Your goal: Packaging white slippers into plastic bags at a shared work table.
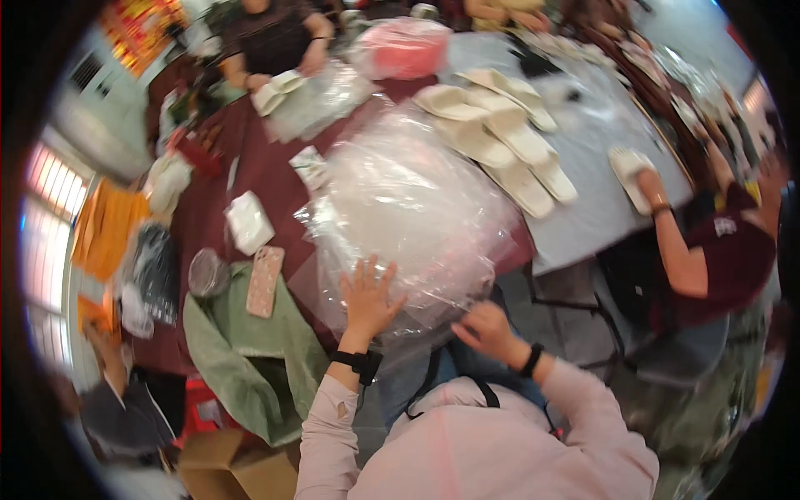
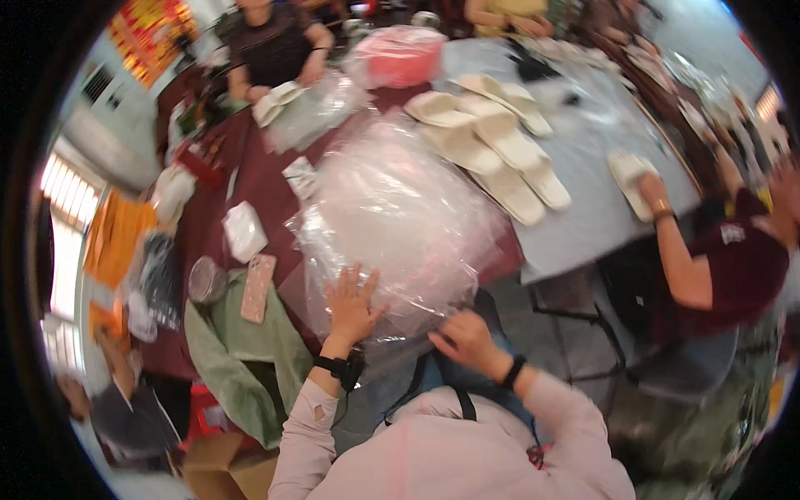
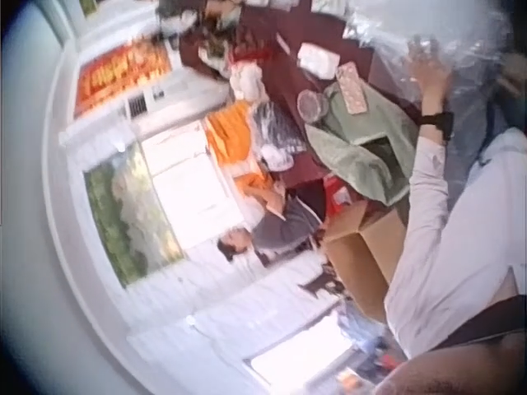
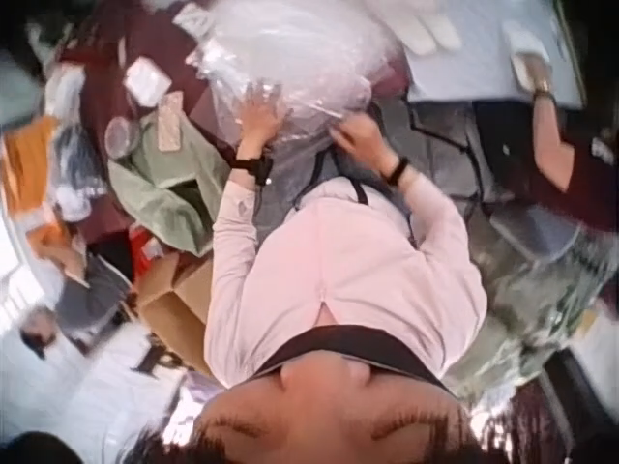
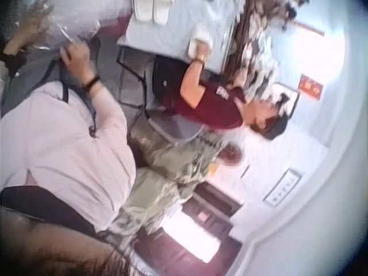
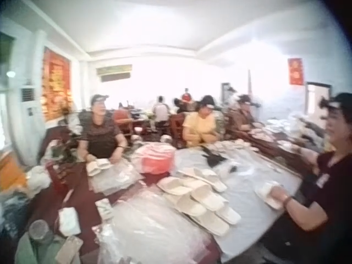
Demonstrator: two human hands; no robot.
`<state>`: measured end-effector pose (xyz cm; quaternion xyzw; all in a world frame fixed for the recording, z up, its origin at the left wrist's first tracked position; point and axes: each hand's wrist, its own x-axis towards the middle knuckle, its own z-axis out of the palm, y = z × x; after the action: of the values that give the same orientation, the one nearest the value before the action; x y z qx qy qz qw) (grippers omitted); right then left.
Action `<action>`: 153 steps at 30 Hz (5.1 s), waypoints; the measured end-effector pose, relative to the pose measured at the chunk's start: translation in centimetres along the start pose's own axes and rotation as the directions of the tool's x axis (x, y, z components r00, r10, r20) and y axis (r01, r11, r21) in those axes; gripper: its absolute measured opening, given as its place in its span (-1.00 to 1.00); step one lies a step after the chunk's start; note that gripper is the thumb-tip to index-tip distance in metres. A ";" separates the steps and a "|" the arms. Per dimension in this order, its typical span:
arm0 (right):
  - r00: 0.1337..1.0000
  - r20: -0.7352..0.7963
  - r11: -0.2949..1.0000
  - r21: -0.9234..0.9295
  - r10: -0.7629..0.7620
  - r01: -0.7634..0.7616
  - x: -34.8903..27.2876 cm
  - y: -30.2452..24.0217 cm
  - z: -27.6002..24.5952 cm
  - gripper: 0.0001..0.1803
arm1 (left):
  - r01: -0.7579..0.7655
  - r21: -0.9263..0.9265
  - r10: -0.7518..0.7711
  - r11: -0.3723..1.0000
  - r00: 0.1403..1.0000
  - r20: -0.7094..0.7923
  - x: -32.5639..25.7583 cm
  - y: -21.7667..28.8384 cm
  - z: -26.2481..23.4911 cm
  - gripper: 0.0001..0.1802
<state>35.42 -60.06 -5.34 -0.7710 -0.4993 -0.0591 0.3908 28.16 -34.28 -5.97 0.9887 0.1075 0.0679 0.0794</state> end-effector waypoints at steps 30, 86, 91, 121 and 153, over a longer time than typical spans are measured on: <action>0.499 0.563 -0.098 0.722 0.659 -0.685 -3.2 -2.3 -12.6 -0.75 | -0.077 0.059 0.049 0.995 0.922 0.383 4.6 4.8 -1.9 -0.16; 0.725 -0.291 0.773 0.359 0.625 -0.523 4.3 9.1 1.1 -0.81 | -0.063 -0.699 0.074 -0.712 0.984 -0.163 5.5 -2.2 -4.9 -0.12; 0.896 -0.178 0.878 0.346 0.407 -0.330 4.4 12.0 3.2 -0.86 | -0.073 -0.784 0.062 -0.616 0.988 -0.141 -0.3 -4.7 -2.7 -0.29; 0.944 -0.232 0.933 0.326 0.235 -0.152 17.1 13.3 -7.8 -0.77 | 0.436 -0.888 0.349 0.144 0.818 0.458 1.1 -3.3 -1.8 -0.65; 0.890 0.392 0.933 -0.348 0.231 -0.089 22.7 1.7 4.9 -0.51 | -0.325 0.305 0.382 0.895 0.912 -0.151 -0.7 -10.3 -13.5 -0.52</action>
<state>46.60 -40.70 1.31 -0.8572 -0.4900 0.0638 0.1451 23.40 -22.56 5.37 0.9805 -0.0589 0.1681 -0.0830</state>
